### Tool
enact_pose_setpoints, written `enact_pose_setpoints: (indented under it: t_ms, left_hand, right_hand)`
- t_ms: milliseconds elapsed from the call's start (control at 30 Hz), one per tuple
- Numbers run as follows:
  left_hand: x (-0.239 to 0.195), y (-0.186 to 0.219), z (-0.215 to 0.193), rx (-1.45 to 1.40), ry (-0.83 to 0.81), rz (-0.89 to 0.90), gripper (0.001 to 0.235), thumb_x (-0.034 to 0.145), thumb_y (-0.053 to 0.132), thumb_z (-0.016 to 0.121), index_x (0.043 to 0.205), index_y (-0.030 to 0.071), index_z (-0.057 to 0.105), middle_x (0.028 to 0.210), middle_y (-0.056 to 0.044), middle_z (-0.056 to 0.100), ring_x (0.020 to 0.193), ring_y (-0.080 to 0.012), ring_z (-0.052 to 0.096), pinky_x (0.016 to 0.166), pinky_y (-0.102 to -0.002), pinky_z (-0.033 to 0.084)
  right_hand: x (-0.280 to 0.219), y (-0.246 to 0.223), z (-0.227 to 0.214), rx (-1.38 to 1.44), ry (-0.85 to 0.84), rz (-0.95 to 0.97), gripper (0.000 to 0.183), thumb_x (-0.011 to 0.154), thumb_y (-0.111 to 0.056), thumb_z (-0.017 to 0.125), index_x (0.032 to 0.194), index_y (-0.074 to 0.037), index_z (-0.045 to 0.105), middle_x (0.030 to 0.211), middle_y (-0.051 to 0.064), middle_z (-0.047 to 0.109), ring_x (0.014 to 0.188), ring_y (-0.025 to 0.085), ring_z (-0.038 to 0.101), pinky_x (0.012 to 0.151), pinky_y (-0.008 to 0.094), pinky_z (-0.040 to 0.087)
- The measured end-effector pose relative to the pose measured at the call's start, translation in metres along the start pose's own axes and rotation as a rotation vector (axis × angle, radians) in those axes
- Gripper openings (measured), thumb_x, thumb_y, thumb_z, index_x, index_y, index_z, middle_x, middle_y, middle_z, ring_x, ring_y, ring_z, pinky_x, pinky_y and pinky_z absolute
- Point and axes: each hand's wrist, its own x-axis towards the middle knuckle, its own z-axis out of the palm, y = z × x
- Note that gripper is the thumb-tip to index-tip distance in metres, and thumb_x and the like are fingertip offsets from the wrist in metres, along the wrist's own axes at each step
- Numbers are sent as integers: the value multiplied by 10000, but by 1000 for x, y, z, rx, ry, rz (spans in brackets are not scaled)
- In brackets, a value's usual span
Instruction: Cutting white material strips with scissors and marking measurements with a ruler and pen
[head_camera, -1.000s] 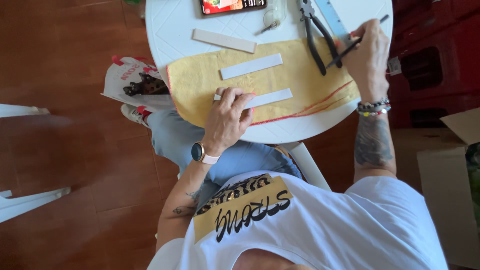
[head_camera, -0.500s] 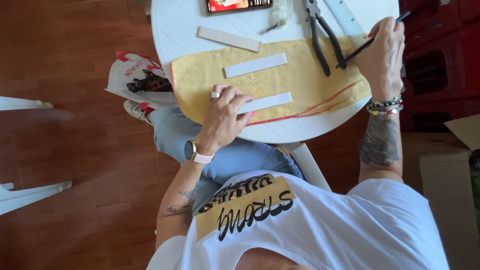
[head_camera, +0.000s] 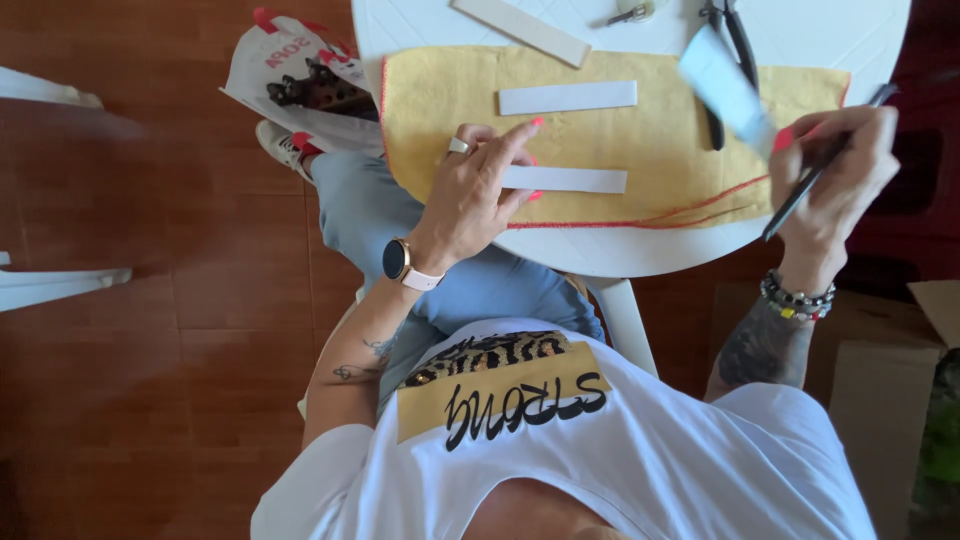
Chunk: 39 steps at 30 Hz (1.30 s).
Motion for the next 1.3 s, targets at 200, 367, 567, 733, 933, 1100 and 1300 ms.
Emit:
enact_pose_setpoints:
  t_ms: [200, 367, 567, 733, 933, 1100, 1300]
  left_hand:
    - [-4, 4, -15, 52, 41, 25, 734, 813, 323, 716, 1312, 61, 245, 1238, -113, 458, 1066, -243, 492, 892, -353, 417]
    - [-46, -17, 5, 29, 525, 120, 257, 777, 141, 574, 1000, 25, 521, 973, -95, 531, 862, -226, 522, 800, -365, 418]
    - [-60, -6, 1, 86, 638, 187, 143, 737, 77, 530, 841, 1, 592, 811, -117, 553, 687, -244, 557, 646, -371, 476]
    - [-42, 18, 1, -14, 563, 155, 141, 768, 118, 531, 854, 27, 596, 816, -88, 562, 694, -220, 559, 684, -364, 472]
    - [-7, 71, -33, -212, 76, 15, 281, 833, 307, 511, 879, 37, 573, 709, -106, 557, 667, -219, 540, 607, -323, 476]
    - [-1, 86, -43, -207, -58, -53, 280, 796, 277, 577, 833, -1, 575, 695, -163, 591, 654, -271, 565, 566, -342, 462]
    - [-11, 83, -40, -292, -5, -67, 356, 805, 368, 540, 880, 21, 577, 705, -133, 591, 625, -238, 573, 535, -318, 486]
  right_hand:
    - [-8, -15, 20, 129, -322, 40, 194, 791, 26, 564, 843, -6, 380, 818, 149, 549, 580, 155, 442, 541, 270, 353]
    - [-16, -13, 50, 98, -339, -130, 214, 739, -31, 641, 804, -22, 438, 758, 119, 579, 584, 222, 517, 536, 291, 410]
    - [-16, -11, 70, 4, -273, -319, 229, 744, -73, 700, 762, -25, 477, 706, 124, 577, 623, 302, 543, 578, 340, 464]
    - [-5, -41, 73, 3, -186, -401, 170, 794, -56, 629, 848, 13, 483, 808, 161, 576, 781, 354, 541, 679, 392, 452]
    - [-5, -59, 88, 20, -27, -346, 187, 822, -39, 605, 854, 1, 425, 876, 166, 566, 804, 365, 536, 706, 402, 423]
    - [-5, -78, 91, 30, 19, -312, 191, 841, -21, 577, 909, 23, 404, 887, 169, 527, 786, 334, 533, 696, 384, 436]
    - [-12, -70, 92, 42, -37, -249, 257, 882, -200, 543, 970, 19, 442, 878, 143, 534, 734, 313, 505, 671, 370, 411]
